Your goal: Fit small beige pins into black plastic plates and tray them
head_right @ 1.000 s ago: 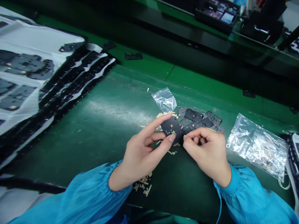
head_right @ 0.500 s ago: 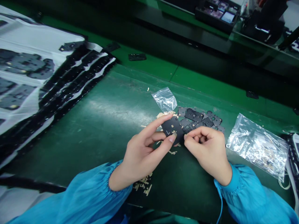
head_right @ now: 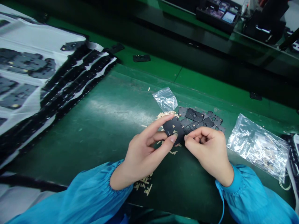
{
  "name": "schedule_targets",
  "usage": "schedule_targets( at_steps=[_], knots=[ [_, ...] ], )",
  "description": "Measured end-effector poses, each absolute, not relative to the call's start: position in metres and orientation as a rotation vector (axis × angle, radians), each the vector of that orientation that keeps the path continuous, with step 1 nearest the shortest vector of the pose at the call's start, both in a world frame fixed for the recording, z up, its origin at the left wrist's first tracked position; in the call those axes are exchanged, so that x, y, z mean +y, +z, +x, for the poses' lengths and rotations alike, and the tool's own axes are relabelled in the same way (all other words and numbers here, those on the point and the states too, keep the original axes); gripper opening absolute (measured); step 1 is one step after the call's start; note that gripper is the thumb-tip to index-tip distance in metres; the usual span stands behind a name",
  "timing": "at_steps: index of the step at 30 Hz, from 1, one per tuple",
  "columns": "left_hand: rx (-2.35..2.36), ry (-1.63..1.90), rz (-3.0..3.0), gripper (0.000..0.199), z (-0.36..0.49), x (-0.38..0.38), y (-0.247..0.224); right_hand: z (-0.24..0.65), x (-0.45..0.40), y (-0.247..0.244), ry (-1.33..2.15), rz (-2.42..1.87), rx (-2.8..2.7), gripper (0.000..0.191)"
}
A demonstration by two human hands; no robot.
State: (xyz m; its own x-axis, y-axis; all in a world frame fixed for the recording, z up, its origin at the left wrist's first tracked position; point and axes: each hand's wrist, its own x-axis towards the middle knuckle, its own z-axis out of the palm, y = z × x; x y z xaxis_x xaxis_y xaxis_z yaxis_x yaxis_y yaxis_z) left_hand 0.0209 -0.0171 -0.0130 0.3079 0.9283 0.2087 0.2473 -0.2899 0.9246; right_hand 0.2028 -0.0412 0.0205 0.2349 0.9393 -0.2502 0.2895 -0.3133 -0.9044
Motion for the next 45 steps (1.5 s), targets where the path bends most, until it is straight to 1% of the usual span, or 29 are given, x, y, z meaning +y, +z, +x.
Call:
schedule_targets(
  at_steps=[21,28,35,45],
  knots=[
    [1.028,0.989,1.631,0.055,0.019,-0.017,-0.016,0.205,-0.040,0.019,1.105,-1.758,-1.132,0.009],
    [0.961,0.960,1.431,0.055,0.020,-0.016,-0.013,0.204,-0.039,0.020,1.130,-1.760,-1.103,0.009],
    [0.900,0.937,1.223,0.056,0.021,-0.013,-0.009,0.207,-0.037,0.023,1.216,-1.746,-1.058,0.016],
    [0.873,0.877,1.165,0.056,0.016,-0.013,-0.005,0.208,-0.032,0.029,1.391,-1.718,-0.967,0.017]
  ],
)
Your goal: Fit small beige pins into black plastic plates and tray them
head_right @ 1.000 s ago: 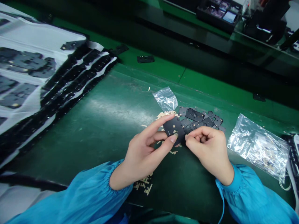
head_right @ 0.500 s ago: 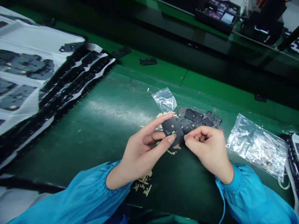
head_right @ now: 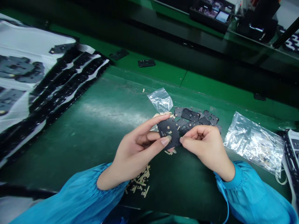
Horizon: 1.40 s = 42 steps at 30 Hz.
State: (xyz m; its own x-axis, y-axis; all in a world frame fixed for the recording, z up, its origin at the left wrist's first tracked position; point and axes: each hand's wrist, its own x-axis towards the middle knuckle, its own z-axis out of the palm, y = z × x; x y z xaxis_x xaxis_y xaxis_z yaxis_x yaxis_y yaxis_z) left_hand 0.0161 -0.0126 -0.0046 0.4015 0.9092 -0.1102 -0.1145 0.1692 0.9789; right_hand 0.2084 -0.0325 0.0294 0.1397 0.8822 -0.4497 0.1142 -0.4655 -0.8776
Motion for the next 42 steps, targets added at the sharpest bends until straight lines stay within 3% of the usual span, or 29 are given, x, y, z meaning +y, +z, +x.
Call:
schedule_targets(
  at_steps=[15,22,28,34,42],
  knots=[
    [0.886,0.902,1.162,0.055,0.016,-0.010,-0.005,0.210,-0.037,0.020,1.181,-1.730,-1.138,0.016],
    [0.881,0.918,1.162,0.055,0.014,-0.010,-0.005,0.220,-0.030,0.032,1.550,-1.556,-1.118,0.032],
    [0.854,0.930,1.138,0.054,0.016,-0.012,-0.005,0.212,-0.036,0.029,1.507,-1.550,-1.276,0.028],
    [0.859,0.985,1.100,0.051,0.018,-0.010,-0.007,0.211,-0.037,0.033,1.392,-1.560,-1.362,0.011],
    [0.850,0.902,1.107,0.062,0.016,-0.008,-0.008,0.210,-0.038,0.028,1.350,-1.504,-1.371,0.022]
  ],
)
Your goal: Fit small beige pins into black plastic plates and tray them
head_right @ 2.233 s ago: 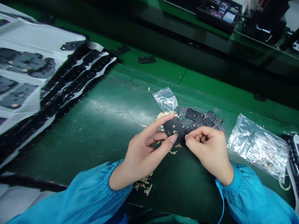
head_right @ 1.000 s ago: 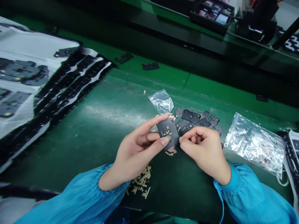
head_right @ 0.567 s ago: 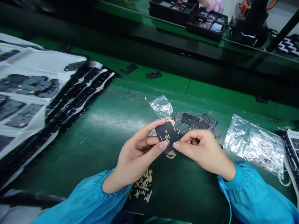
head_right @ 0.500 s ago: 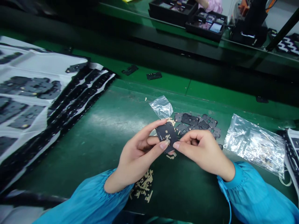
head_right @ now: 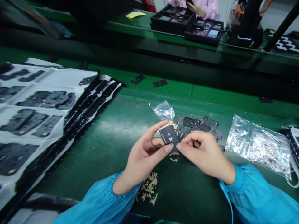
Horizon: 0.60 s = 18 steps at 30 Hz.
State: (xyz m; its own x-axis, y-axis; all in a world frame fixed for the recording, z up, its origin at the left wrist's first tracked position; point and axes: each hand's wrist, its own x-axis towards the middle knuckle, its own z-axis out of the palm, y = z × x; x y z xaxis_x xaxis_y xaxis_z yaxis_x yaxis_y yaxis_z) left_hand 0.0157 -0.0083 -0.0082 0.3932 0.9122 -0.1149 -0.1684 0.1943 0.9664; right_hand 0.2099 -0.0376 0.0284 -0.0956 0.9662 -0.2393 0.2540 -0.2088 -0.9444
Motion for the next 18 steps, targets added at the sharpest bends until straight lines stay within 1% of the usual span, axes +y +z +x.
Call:
schedule_targets(
  at_steps=[4,7,12,18],
  knots=[
    [0.860,0.900,1.088,0.048,0.0178,-0.0095,-0.0085,0.2084,-0.0404,0.0259,1.021,-1.584,-1.532,0.008],
    [0.902,0.956,1.165,0.044,0.0188,-0.0120,-0.0112,0.2096,-0.0418,0.0264,0.853,-1.627,-1.614,0.004],
    [0.939,1.012,1.295,0.040,0.0183,-0.0144,-0.0135,0.2115,-0.0413,0.0278,0.815,-1.646,-1.642,0.006],
    [0.978,1.028,1.299,0.040,0.0184,-0.0164,-0.0102,0.2122,-0.0395,0.0299,0.966,-1.610,-1.557,0.012]
  ],
)
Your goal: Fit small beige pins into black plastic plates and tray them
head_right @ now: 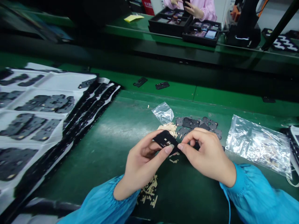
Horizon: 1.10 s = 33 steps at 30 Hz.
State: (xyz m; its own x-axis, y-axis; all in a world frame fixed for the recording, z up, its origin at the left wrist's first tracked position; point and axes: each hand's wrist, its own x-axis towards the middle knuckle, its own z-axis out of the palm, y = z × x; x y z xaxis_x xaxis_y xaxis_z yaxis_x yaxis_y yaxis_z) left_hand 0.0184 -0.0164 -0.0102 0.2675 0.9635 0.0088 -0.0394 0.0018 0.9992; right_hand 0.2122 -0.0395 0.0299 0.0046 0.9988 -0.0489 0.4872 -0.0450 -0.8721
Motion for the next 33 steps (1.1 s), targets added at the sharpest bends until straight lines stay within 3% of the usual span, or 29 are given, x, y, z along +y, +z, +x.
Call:
schedule_targets(
  at_steps=[7,11,20,25,30,33],
  knots=[
    [0.812,0.947,1.017,0.044,0.018,-0.012,-0.007,0.214,-0.031,0.027,1.561,-1.394,-1.082,0.029],
    [0.765,0.907,0.921,0.046,0.018,-0.010,-0.006,0.217,-0.028,0.023,1.780,-1.318,-0.902,0.030],
    [0.766,0.896,0.872,0.048,0.019,-0.010,-0.004,0.216,-0.030,0.025,1.775,-1.264,-0.888,0.021],
    [0.679,0.865,0.827,0.047,0.017,-0.009,-0.005,0.213,-0.028,0.021,1.797,-1.269,-0.822,0.030],
    [0.562,0.705,0.724,0.043,0.014,-0.001,-0.007,0.212,-0.028,0.008,2.107,-1.184,-0.726,0.048],
    [0.543,0.661,0.617,0.051,0.013,0.003,-0.010,0.212,-0.029,0.005,2.062,-1.158,-0.817,0.050]
  ],
)
